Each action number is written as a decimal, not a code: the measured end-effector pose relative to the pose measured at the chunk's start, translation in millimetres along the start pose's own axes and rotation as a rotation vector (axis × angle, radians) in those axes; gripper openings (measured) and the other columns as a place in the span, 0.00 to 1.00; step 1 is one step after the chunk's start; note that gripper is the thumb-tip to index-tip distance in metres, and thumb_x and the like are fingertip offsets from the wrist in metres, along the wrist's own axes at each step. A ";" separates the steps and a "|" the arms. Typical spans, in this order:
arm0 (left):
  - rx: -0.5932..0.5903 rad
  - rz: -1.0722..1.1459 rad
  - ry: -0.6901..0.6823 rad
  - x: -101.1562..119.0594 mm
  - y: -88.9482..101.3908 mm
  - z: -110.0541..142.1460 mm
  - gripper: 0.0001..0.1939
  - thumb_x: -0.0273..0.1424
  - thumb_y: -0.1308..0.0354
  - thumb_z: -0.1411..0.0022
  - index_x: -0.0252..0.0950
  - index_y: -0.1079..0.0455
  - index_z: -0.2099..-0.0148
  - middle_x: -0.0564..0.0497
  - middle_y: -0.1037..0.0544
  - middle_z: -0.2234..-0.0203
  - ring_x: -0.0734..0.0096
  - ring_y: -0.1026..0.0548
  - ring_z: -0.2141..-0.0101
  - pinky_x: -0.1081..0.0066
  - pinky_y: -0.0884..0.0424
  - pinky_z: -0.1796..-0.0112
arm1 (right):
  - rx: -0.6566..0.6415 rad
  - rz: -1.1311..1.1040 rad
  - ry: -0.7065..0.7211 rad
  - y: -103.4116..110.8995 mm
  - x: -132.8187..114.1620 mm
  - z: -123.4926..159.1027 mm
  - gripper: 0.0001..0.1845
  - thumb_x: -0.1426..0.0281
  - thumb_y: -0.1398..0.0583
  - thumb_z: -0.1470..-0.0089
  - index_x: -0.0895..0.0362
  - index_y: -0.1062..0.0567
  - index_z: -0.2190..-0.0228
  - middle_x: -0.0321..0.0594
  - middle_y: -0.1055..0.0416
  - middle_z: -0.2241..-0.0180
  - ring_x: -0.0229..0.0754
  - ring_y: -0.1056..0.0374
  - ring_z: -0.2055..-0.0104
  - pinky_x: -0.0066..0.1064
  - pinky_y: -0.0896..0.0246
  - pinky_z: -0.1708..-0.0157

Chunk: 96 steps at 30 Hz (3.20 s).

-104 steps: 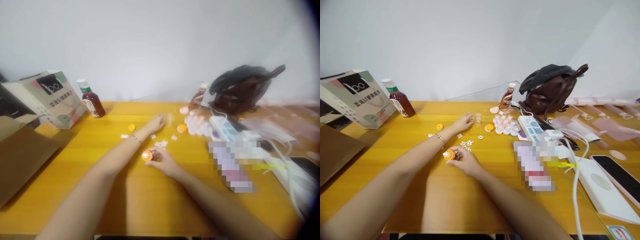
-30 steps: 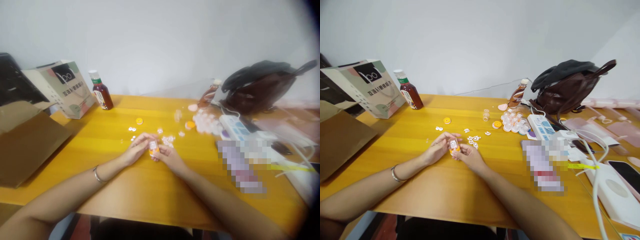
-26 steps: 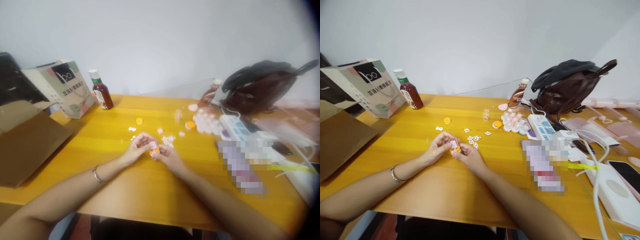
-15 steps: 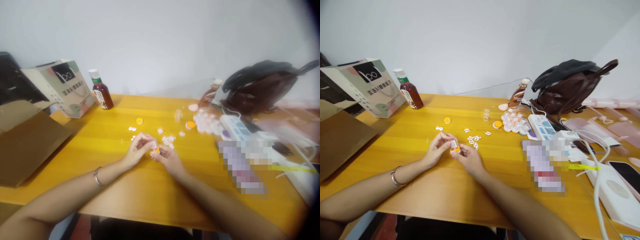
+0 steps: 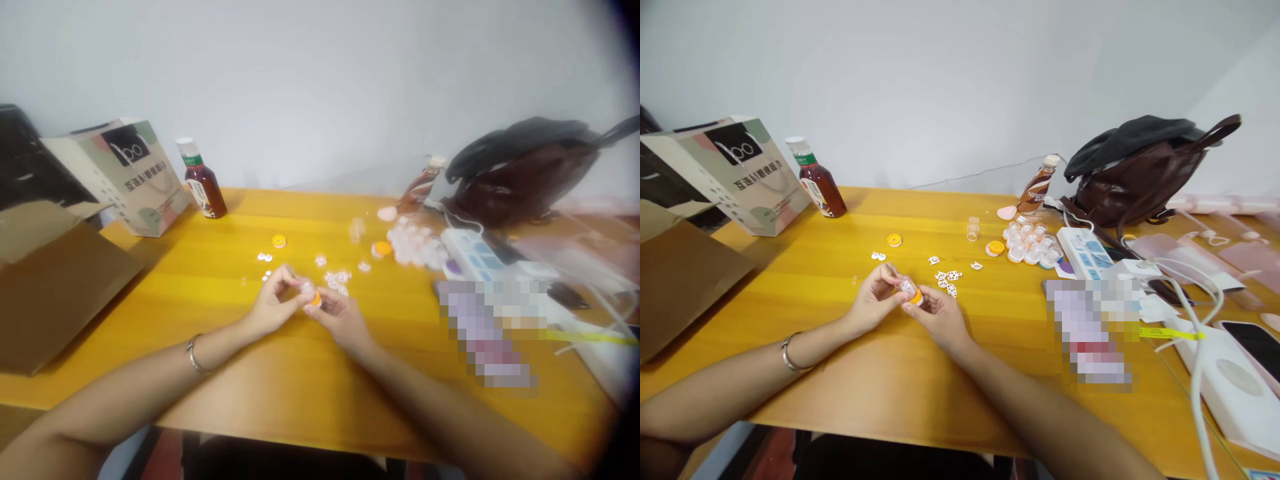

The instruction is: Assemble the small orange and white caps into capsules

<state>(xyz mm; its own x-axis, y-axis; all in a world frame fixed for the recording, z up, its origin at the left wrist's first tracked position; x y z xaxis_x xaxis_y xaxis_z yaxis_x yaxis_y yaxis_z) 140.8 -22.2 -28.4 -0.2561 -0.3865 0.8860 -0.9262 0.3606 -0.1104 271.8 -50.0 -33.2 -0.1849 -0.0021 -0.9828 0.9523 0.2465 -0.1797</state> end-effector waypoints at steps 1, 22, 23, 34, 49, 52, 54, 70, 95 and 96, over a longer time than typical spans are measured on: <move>-0.008 0.003 -0.006 1.0 0.3 -0.3 0.10 0.24 0.39 0.49 0.34 0.40 0.68 0.54 0.36 0.71 0.75 0.31 0.67 0.72 0.35 0.63 | 0.000 0.001 0.000 0.0 -0.3 -0.1 0.14 0.67 0.36 0.60 0.53 0.26 0.66 0.34 0.28 0.70 0.38 0.35 0.65 0.31 0.41 0.61; -0.039 -0.017 -0.058 4.6 1.8 1.2 0.08 0.23 0.41 0.47 0.34 0.40 0.69 0.48 0.31 0.64 0.66 0.30 0.58 0.63 0.34 0.56 | 0.068 0.205 0.076 3.1 -3.6 2.6 0.13 0.66 0.38 0.57 0.55 0.27 0.66 0.36 0.27 0.69 0.39 0.32 0.68 0.31 0.37 0.64; -0.026 -0.022 -0.071 4.3 1.9 2.0 0.08 0.23 0.41 0.48 0.34 0.40 0.69 0.49 0.32 0.65 0.66 0.30 0.58 0.63 0.35 0.56 | 0.078 0.240 0.091 3.6 -4.2 3.2 0.12 0.66 0.38 0.57 0.55 0.27 0.66 0.36 0.27 0.69 0.38 0.32 0.69 0.30 0.37 0.65; -0.155 0.172 0.142 8.9 2.7 -1.8 0.09 0.27 0.44 0.43 0.34 0.44 0.66 0.42 0.27 0.59 0.63 0.27 0.59 0.64 0.32 0.60 | -0.051 0.068 -0.025 -1.4 -4.9 2.4 0.08 0.66 0.38 0.57 0.56 0.26 0.72 0.32 0.32 0.76 0.33 0.37 0.74 0.27 0.41 0.69; -0.019 0.120 0.200 10.2 -0.4 -2.1 0.14 0.27 0.37 0.51 0.35 0.41 0.67 0.50 0.27 0.68 0.73 0.28 0.67 0.71 0.33 0.64 | -0.024 0.036 -0.062 -1.9 -6.4 2.9 0.11 0.66 0.37 0.59 0.55 0.26 0.70 0.32 0.31 0.76 0.33 0.37 0.75 0.28 0.41 0.69; -0.001 0.007 0.161 10.5 -1.6 0.8 0.14 0.27 0.37 0.51 0.35 0.40 0.64 0.52 0.28 0.70 0.74 0.29 0.68 0.72 0.34 0.64 | 0.003 0.132 0.008 -2.6 -9.1 5.6 0.12 0.66 0.38 0.57 0.54 0.26 0.67 0.34 0.30 0.73 0.37 0.35 0.70 0.30 0.40 0.66; 0.007 -0.053 0.136 11.3 -2.1 2.3 0.16 0.27 0.38 0.51 0.36 0.39 0.60 0.52 0.29 0.71 0.74 0.30 0.68 0.73 0.34 0.63 | 0.035 0.253 0.052 -2.4 -11.3 7.4 0.10 0.66 0.39 0.55 0.54 0.26 0.67 0.33 0.32 0.75 0.36 0.37 0.72 0.28 0.41 0.69; -0.076 -0.030 0.172 22.3 8.2 -6.3 0.12 0.29 0.40 0.48 0.33 0.29 0.59 0.44 0.24 0.63 0.67 0.26 0.62 0.69 0.30 0.61 | -0.052 0.060 -0.056 -1.1 -11.0 3.0 0.10 0.65 0.37 0.59 0.56 0.26 0.72 0.32 0.33 0.77 0.33 0.39 0.75 0.27 0.41 0.71; 0.131 0.025 0.043 13.9 -4.5 4.6 0.09 0.26 0.36 0.52 0.34 0.34 0.69 0.55 0.32 0.75 0.77 0.30 0.71 0.75 0.34 0.66 | -0.021 0.134 0.015 -8.9 -11.8 9.2 0.09 0.66 0.39 0.56 0.54 0.27 0.69 0.32 0.31 0.73 0.36 0.37 0.71 0.29 0.41 0.66; 0.127 0.029 0.040 13.1 -3.7 4.4 0.09 0.28 0.37 0.51 0.35 0.34 0.68 0.55 0.32 0.75 0.77 0.31 0.71 0.75 0.34 0.67 | -0.026 0.116 0.000 -8.8 -11.2 8.9 0.08 0.66 0.39 0.56 0.55 0.27 0.71 0.32 0.32 0.74 0.35 0.37 0.72 0.29 0.41 0.67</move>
<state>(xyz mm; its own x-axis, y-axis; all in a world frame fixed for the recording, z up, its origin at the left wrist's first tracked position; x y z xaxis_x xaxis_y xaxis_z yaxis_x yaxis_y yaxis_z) 139.6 -32.4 -18.4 -0.2743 -0.3421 0.8987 -0.9468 0.2598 -0.1900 267.6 -60.8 -21.0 -0.0742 0.0275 -0.9969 0.9606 0.2705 -0.0640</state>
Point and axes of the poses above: each hand's wrist, its own z-axis away from the middle knuckle, its own y-axis out of the back of the hand, x = y × z, the point moved 3 cm from there along -z, towards the middle knuckle
